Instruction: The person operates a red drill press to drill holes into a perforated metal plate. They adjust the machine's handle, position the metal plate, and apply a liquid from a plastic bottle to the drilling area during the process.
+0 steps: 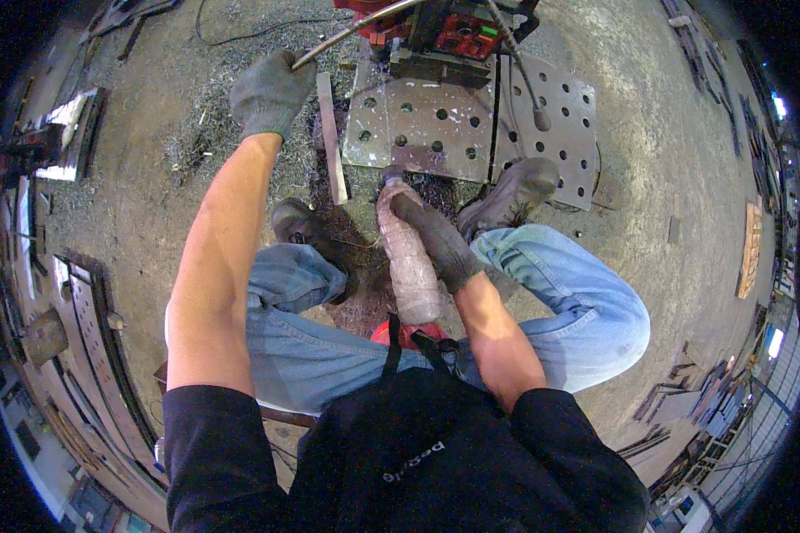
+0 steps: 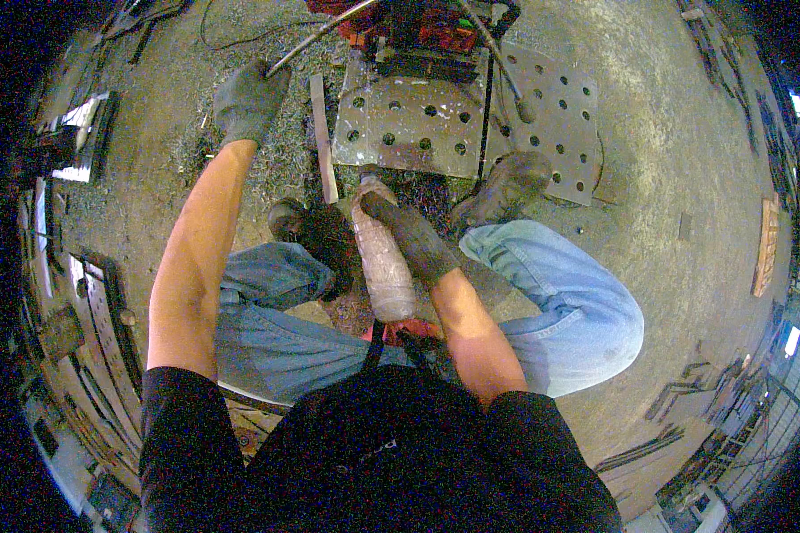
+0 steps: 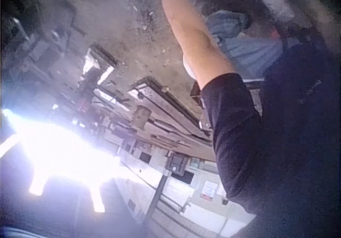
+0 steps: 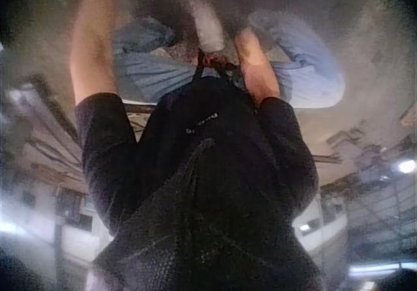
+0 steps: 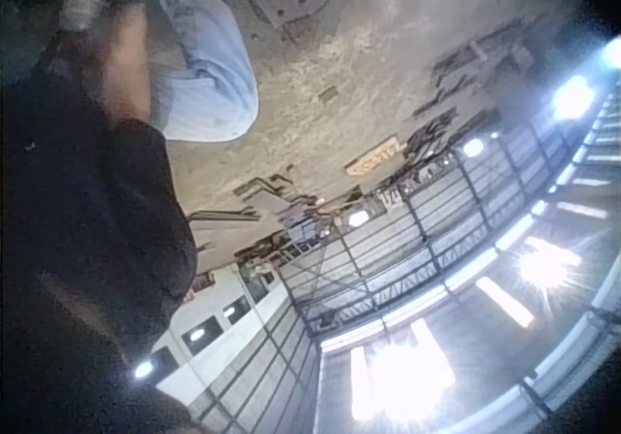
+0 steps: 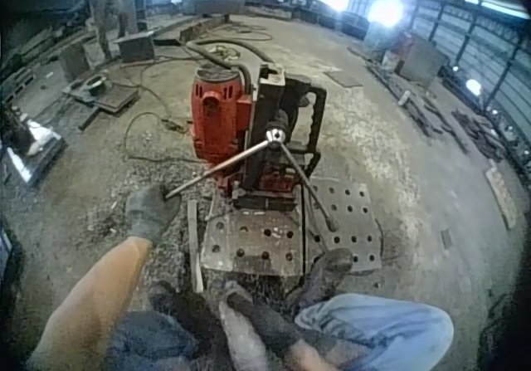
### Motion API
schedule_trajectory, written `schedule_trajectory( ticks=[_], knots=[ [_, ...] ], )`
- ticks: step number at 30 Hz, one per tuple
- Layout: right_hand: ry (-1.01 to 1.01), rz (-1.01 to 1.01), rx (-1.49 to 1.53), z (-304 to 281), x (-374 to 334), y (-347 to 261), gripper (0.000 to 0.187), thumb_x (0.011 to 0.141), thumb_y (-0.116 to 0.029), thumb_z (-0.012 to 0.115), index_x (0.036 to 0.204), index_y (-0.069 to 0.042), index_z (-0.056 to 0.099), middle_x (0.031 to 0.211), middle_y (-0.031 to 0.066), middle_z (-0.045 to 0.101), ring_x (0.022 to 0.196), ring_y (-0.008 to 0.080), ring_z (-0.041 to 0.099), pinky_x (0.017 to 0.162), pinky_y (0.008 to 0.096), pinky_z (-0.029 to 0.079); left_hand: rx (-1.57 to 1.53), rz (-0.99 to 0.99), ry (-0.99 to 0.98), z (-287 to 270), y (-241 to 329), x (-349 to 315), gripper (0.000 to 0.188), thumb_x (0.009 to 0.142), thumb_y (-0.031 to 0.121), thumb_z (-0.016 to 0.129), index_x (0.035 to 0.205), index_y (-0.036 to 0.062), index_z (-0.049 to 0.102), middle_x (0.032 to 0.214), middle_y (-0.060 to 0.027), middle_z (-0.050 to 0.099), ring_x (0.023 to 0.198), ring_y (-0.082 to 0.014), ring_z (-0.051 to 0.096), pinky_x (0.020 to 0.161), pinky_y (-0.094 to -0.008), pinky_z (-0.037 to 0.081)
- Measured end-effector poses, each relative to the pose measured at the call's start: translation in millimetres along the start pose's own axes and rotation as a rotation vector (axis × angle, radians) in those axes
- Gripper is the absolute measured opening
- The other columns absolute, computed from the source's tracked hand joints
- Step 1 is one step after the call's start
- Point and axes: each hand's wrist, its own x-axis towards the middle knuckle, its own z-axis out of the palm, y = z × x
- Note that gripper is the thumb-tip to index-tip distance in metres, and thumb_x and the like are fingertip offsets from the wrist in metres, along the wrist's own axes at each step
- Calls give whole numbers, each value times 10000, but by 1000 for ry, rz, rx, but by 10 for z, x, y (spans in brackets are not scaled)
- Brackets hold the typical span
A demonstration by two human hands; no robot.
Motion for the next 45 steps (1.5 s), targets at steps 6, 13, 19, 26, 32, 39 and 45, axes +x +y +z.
schedule_trajectory(
  ticks=[6,13,19,26,32,39,45],
  knots=[
    [25,7,18,14,-10,15,463,978,-466,606,1163,-46,673,963,44,679,825,110,599,748,292,504,-8,-11,20,6,29,-12,437,849,573,612,1033,205,758,929,-150,741,904,-374,711,768,-485,549],
    [12,4,1,9,-20,-1,495,964,-478,620,1165,-29,671,948,45,683,788,122,604,735,298,504,-8,-12,12,-9,34,-14,433,859,566,598,1018,194,753,934,-168,735,911,-392,705,775,-495,548],
    [71,38,-40,11,35,48,517,949,-489,622,1156,-20,682,944,64,695,786,140,622,735,314,509,4,-4,16,10,29,-8,437,868,559,579,1031,193,753,939,-170,735,918,-399,704,793,-497,551],
    [86,-29,-99,0,24,55,539,936,-508,621,1155,-20,689,945,76,697,808,137,623,749,318,512,-16,-8,-1,-6,50,-15,445,867,565,577,1043,196,752,979,-165,738,946,-391,705,807,-496,551],
    [48,-29,-9,29,-13,27,524,941,-507,633,1132,-24,692,930,55,688,804,125,609,743,310,504,-23,-25,-26,-16,60,-12,452,860,579,591,1037,194,749,983,-164,738,954,-387,705,813,-493,550],
    [43,-27,-77,24,-49,-28,512,947,-505,629,1106,-23,695,923,50,684,792,116,595,737,301,498,-44,-29,-2,8,44,-19,445,854,573,605,1025,189,751,952,-167,739,925,-397,706,795,-494,552],
    [70,-19,-139,97,-118,-117,512,964,-507,599,1086,-20,701,908,54,685,790,118,594,737,305,497,-64,-22,-20,-20,41,-30,449,849,574,611,1024,186,751,948,-169,738,917,-396,706,784,-490,552]
  ],
)
